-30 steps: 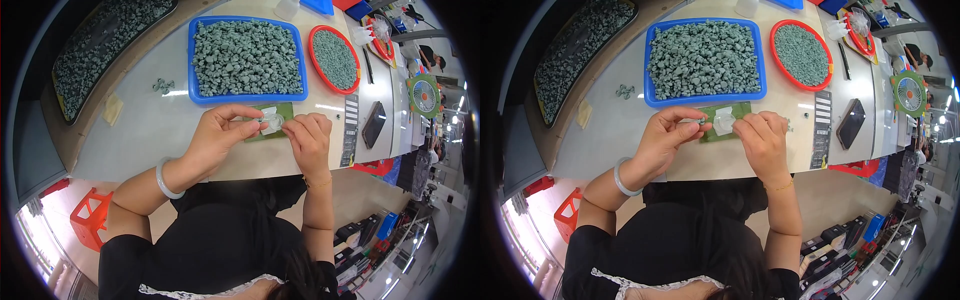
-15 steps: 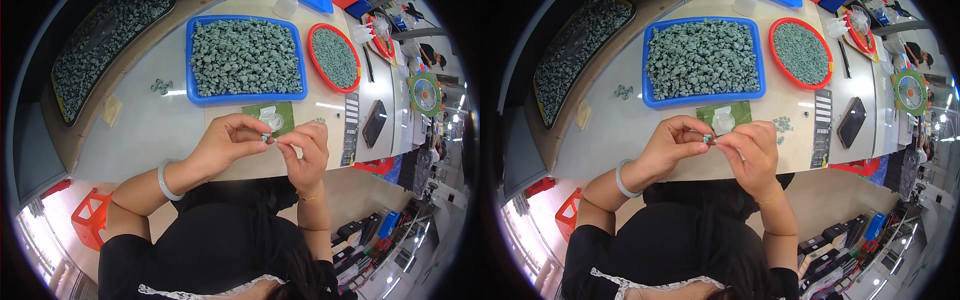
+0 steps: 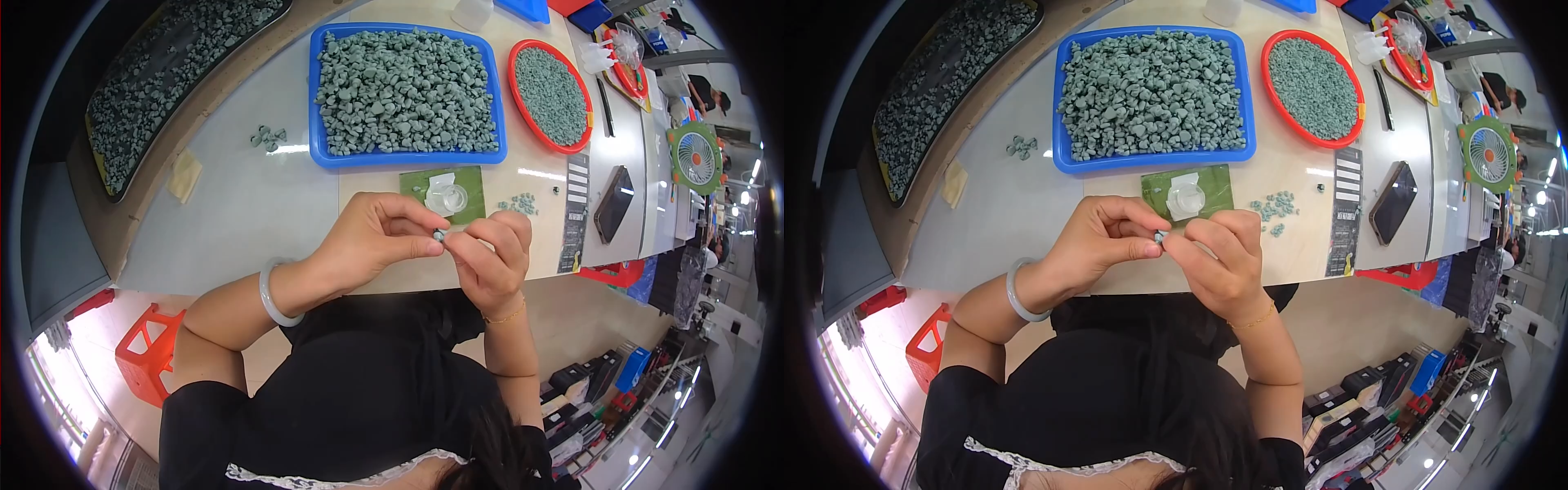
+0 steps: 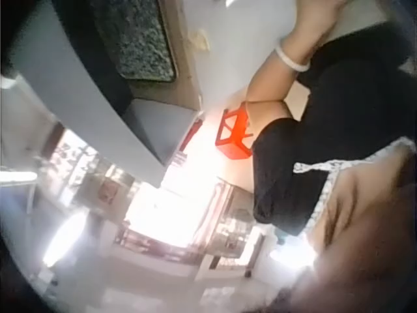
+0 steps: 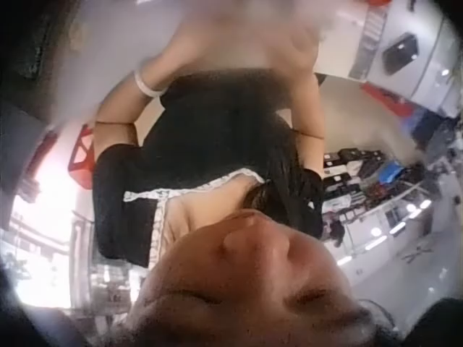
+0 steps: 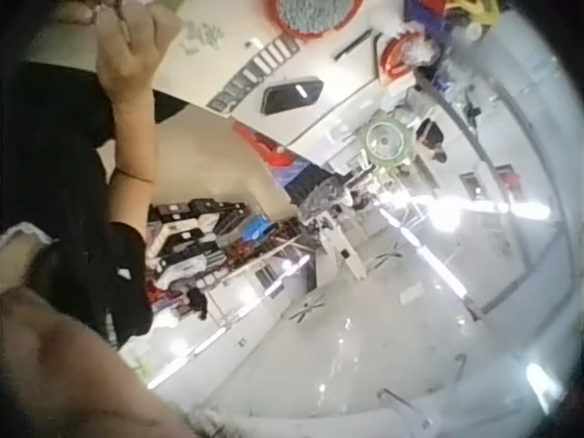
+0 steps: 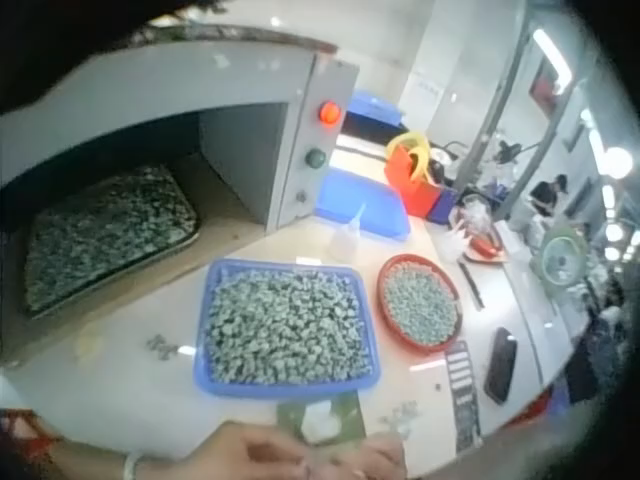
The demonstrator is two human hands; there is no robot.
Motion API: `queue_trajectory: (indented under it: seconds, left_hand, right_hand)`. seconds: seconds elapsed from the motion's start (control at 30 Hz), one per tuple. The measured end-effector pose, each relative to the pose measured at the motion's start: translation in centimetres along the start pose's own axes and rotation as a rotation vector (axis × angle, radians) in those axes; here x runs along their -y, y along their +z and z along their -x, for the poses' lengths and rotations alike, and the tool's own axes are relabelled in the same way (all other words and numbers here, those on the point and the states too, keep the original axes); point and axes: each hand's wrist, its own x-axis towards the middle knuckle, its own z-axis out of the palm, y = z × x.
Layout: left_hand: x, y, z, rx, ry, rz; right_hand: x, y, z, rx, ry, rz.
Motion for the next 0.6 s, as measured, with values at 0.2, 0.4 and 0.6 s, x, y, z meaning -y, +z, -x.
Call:
queue_trajectory:
  seconds: [0.2, 0.4, 0.6]
  left_hand:
    - [0.1, 0.0, 0.0, 0.056, -0.023, -0.057]
    - [-0.7, 0.9, 0.5, 0.031, 0.012, -0.070]
    - [-7.0, -0.3, -0.4, -0.118, 0.269, -0.507]
  right_hand:
    - [-0.8, -0.1, 0.7, 0.009, -0.099, -0.083]
    - [-0.4, -0.1, 1.5, -0.090, 0.021, -0.206]
    - [0.9, -2.0, 2.3, -0.179, 0.305, -0.334]
